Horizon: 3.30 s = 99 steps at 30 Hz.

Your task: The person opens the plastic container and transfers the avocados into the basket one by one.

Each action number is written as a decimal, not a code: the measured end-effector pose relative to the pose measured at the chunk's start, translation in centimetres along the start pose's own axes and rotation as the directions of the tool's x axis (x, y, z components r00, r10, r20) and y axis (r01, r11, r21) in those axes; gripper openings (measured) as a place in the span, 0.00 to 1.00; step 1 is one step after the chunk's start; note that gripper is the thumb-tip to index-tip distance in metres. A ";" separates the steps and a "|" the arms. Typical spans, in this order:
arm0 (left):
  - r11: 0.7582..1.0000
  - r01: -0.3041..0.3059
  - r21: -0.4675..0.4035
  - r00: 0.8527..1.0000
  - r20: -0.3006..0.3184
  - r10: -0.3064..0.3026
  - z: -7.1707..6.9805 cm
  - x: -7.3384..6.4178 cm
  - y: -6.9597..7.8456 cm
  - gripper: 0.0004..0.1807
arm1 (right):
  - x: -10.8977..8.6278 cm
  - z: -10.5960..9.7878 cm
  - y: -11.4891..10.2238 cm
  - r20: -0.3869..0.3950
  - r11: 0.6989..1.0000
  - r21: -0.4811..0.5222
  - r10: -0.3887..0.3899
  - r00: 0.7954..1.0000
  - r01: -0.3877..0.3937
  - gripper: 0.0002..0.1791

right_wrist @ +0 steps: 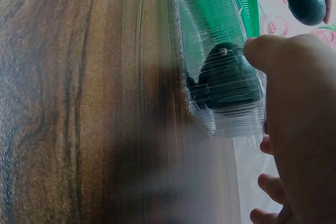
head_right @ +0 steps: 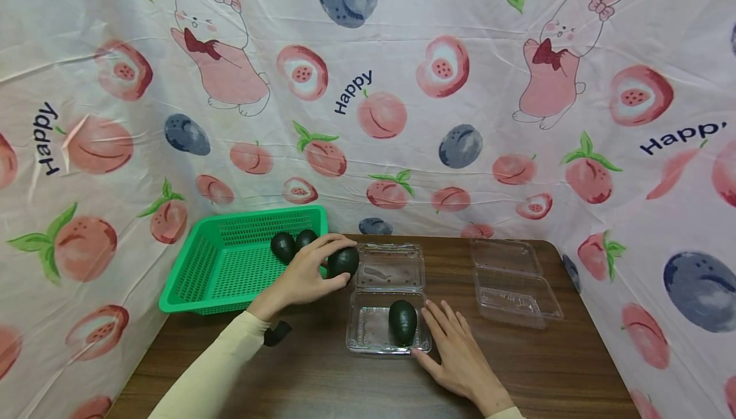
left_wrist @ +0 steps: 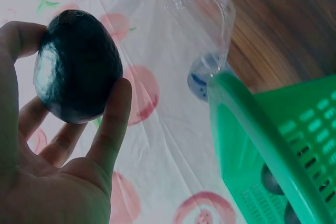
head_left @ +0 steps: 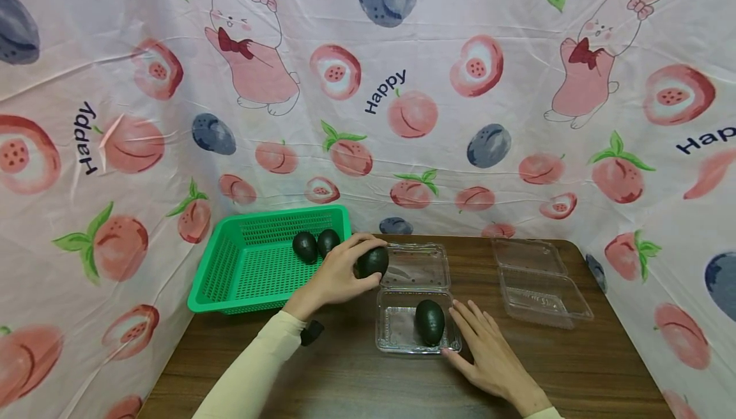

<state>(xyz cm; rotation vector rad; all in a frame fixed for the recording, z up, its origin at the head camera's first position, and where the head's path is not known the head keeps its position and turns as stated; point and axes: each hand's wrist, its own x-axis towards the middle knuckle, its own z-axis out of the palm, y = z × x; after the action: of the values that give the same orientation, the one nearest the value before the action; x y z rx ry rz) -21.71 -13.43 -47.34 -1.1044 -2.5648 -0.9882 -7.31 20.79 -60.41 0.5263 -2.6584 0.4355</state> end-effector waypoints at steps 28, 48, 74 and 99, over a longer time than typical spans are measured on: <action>0.994 0.109 0.012 0.994 -0.022 -0.109 -4.7 -1.2 -3.9 0.32 | 0.1 0.2 0.2 -0.015 1.000 0.000 -0.023 1.000 0.023 0.46; 0.984 0.174 0.032 0.981 -0.087 -0.171 -7.9 -3.1 -7.5 0.32 | 0.1 0.3 0.0 0.022 1.000 0.000 0.018 1.000 -0.018 0.46; 0.965 0.264 -0.003 0.964 -0.041 -0.264 -10.6 -3.9 -11.3 0.36 | 0.2 0.2 0.2 0.027 1.000 -0.008 0.017 0.999 -0.017 0.46; 0.921 0.389 0.027 0.921 0.027 -0.390 -12.6 -4.3 -15.3 0.41 | 0.0 0.2 -0.1 0.017 1.000 -0.009 0.013 1.000 -0.013 0.46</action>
<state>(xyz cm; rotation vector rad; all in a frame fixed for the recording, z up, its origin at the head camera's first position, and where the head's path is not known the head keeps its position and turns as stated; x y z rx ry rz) -30.53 -31.71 -47.21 -0.6137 -2.8794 -1.0245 -7.29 20.58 -60.61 0.5126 -2.6806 0.4240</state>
